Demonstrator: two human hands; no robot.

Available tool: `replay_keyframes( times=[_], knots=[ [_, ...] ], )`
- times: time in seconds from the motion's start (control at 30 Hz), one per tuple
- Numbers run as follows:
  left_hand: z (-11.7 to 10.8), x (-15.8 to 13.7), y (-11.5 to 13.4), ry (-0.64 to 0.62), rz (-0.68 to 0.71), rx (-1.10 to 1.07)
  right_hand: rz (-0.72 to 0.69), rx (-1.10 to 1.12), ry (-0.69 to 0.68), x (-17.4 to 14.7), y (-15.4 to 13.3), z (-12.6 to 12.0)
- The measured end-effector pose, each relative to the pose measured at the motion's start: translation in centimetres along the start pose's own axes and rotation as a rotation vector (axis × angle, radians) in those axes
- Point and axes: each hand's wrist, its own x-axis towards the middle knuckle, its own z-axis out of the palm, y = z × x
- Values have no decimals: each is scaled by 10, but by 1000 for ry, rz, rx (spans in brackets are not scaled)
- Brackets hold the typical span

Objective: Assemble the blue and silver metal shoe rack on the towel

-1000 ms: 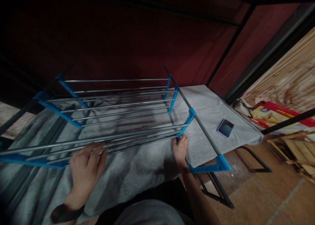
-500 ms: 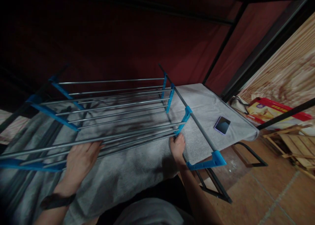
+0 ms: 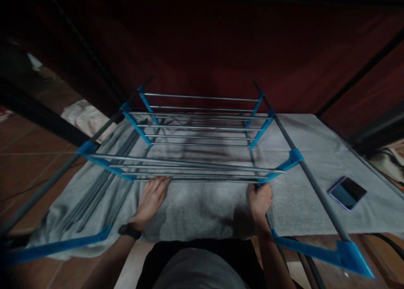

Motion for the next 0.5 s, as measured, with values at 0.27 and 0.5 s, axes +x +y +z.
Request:
replay_keyframes(
  times=[0.27, 0.5],
  knots=[
    [14, 19, -20, -119, -51, 51, -15, -81, -46, 4, 7, -1],
    [9, 14, -24, -210, -39, 30, 5, -68, -88, 2, 4, -5]
  ],
)
